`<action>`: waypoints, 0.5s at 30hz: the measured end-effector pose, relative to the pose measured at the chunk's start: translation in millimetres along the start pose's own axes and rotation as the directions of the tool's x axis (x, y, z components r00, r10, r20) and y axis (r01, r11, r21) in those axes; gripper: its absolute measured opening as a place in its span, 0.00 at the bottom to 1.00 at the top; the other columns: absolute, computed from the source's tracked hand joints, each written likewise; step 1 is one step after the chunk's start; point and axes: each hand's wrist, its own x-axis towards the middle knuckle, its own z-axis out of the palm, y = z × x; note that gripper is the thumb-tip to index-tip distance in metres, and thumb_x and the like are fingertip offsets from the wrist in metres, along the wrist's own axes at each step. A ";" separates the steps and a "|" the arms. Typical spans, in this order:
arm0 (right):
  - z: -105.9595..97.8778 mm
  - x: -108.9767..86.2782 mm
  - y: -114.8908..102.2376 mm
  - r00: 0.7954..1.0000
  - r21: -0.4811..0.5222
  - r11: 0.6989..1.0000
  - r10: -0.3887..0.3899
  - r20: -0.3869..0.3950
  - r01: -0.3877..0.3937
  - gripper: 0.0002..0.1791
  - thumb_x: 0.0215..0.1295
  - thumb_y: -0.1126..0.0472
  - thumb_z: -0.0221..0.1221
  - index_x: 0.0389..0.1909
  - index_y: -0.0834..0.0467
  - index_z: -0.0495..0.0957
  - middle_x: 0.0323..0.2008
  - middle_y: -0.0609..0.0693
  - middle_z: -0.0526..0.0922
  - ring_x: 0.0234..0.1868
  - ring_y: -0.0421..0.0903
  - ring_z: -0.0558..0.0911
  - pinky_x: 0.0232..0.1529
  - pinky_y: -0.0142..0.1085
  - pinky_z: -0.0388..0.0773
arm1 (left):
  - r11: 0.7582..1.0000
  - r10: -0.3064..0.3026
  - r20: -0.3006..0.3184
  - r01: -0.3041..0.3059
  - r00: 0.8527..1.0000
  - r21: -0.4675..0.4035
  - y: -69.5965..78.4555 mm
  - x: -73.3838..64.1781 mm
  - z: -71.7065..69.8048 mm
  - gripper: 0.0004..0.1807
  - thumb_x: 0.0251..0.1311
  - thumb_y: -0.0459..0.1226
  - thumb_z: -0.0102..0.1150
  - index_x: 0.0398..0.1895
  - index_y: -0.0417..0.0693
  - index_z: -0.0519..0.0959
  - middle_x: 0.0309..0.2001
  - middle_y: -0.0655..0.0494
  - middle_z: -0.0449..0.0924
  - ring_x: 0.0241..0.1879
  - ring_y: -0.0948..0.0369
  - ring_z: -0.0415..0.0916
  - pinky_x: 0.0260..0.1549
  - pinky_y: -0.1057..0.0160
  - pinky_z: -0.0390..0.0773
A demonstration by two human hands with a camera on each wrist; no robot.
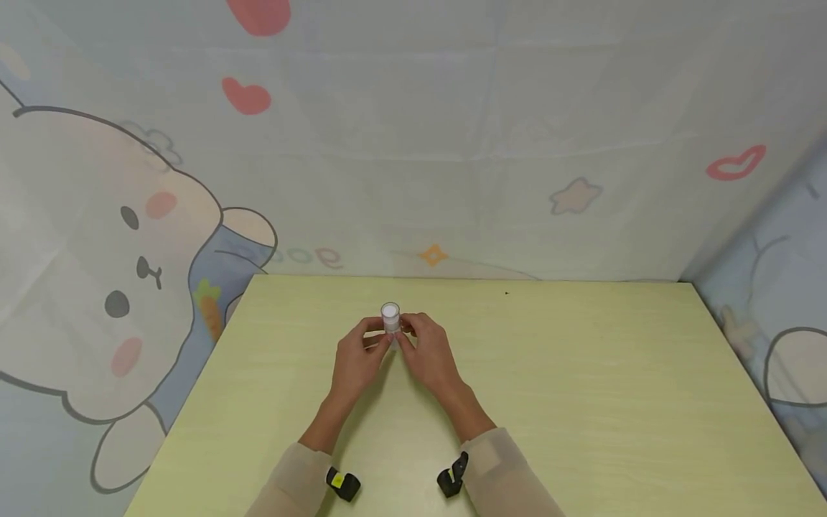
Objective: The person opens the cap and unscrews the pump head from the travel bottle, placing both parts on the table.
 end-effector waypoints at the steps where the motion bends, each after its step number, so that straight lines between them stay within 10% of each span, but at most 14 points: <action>1: -0.1 0.2 0.2 1.000 -0.002 1.000 -0.003 -0.004 0.003 0.17 0.70 0.66 0.70 0.58 0.63 0.83 0.51 0.57 0.87 0.52 0.54 0.87 0.55 0.47 0.85 | 1.000 0.006 0.000 -0.006 1.000 0.002 0.1 -0.1 0.1 0.16 0.72 0.36 0.68 0.60 0.48 0.81 0.58 0.51 0.85 0.53 0.53 0.87 0.50 0.58 0.87; 15: -6.8 -1.7 -1.1 1.000 -0.005 1.000 0.026 0.005 -0.026 0.16 0.72 0.65 0.68 0.58 0.61 0.82 0.52 0.55 0.86 0.53 0.53 0.86 0.57 0.47 0.84 | 0.999 0.027 -0.001 -0.027 1.000 -0.026 5.5 -0.7 1.5 0.15 0.71 0.37 0.69 0.59 0.49 0.83 0.57 0.53 0.86 0.52 0.54 0.88 0.47 0.59 0.88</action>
